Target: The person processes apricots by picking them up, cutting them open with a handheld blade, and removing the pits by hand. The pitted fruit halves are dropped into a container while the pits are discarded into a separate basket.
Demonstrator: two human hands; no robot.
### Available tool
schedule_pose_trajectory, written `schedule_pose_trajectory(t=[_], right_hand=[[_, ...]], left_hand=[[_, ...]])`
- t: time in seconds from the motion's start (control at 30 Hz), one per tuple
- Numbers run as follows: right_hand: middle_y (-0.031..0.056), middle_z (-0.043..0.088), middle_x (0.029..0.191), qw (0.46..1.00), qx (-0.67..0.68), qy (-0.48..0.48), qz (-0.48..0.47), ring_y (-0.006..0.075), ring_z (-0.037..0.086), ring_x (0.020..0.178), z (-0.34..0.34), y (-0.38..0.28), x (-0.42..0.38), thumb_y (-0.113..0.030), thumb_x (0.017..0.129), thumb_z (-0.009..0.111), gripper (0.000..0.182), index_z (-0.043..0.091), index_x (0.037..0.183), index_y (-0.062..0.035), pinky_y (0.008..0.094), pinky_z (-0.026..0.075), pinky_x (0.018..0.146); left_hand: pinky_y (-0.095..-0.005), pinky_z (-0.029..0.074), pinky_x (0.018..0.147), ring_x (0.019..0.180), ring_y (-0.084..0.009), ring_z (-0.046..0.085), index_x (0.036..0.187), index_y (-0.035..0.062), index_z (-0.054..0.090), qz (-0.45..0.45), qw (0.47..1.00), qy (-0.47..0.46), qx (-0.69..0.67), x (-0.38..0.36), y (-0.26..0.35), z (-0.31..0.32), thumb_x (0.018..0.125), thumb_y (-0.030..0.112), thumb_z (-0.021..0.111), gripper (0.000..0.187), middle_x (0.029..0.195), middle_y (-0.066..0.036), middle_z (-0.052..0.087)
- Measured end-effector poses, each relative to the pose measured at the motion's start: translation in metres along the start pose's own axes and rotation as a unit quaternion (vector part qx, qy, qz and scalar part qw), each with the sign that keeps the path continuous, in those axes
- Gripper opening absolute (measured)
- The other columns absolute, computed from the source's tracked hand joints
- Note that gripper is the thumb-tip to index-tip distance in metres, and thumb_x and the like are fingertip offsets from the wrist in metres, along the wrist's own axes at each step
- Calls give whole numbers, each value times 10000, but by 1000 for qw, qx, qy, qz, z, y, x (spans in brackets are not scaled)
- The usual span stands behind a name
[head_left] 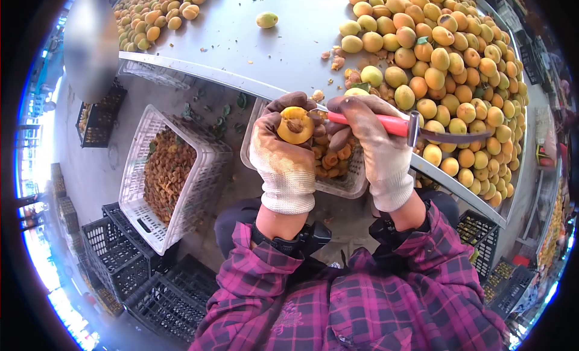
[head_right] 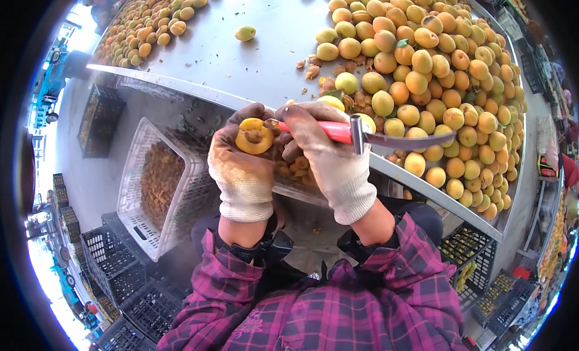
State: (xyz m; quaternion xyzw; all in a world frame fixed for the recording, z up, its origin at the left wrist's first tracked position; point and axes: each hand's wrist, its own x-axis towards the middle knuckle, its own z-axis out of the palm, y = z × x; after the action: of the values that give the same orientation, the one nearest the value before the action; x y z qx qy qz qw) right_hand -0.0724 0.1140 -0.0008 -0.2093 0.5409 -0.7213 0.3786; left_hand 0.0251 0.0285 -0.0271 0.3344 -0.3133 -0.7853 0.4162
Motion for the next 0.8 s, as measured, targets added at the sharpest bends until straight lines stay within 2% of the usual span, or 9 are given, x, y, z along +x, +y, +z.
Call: schedule_pose_trajectory(t=[0.23,0.37,0.43,0.53,0.63,0.67,0.7,0.77,0.8], right_hand=[[71,717,863,952,-260,-52,-151,126,673,723,-2,-3,-1,-95,930,686,136,733,1017,-1,260,532,674],[80,730,882,895,-322,-57,-303,123,667,744,-2,9,-3,-78,920,691,143,737,1040,-15,263,532,688],[85,733,891,901,-315,-56,-292,129,666,730,-2,15,-5,-88,935,677,145,732,1044,-9,267,538,691],[83,723,888,997,47,-8,56,122,657,701,-3,18,-4,-114,967,651,155,721,1044,2,270,546,667],[29,704,848,986,-157,-22,-49,92,653,707,2,17,-13,-120,946,688,123,736,1010,-26,238,527,614],[33,698,837,923,-294,-44,-244,82,641,699,-1,21,-9,-119,953,678,134,734,1018,-16,230,519,588],[33,698,837,923,-294,-44,-244,82,641,699,-1,22,-9,-119,953,678,134,734,1018,-16,230,519,588],[40,701,844,998,-26,-18,62,84,644,718,-3,19,-6,-113,956,673,140,730,1030,-8,226,524,595],[53,701,859,998,-23,-38,34,95,649,713,-10,19,-1,-116,956,674,160,722,1056,-1,223,532,590]], left_hand=[[-356,574,757,869,-265,658,1096,-31,608,-52,993,64,-89,0,-5,9,950,143,322,366,993,-169,663],[-336,560,767,878,-249,648,1085,-24,609,57,997,15,53,2,-19,-4,939,139,345,343,986,-154,659],[-329,555,778,881,-241,645,1076,-22,612,90,990,6,109,2,-16,-4,935,131,351,334,983,-149,657],[-340,543,830,905,-246,634,1100,-37,609,-45,997,20,-53,2,-7,-6,958,194,348,377,987,-144,644],[-342,545,782,870,-245,632,1080,-17,618,-52,998,34,-21,5,-9,-9,952,219,353,376,965,-142,635],[-335,545,751,824,-239,632,1024,-14,622,-22,999,43,6,4,-12,-7,934,195,371,339,927,-136,641],[-327,545,721,779,-232,633,969,-11,627,8,998,51,32,4,-13,-6,917,172,388,305,888,-129,646],[-330,548,728,787,-230,637,973,-11,629,-37,998,42,-19,3,-10,-8,916,155,386,300,895,-128,650],[-334,551,734,796,-228,640,976,-12,631,-79,994,31,-69,4,-7,-8,916,138,384,296,902,-127,653]])
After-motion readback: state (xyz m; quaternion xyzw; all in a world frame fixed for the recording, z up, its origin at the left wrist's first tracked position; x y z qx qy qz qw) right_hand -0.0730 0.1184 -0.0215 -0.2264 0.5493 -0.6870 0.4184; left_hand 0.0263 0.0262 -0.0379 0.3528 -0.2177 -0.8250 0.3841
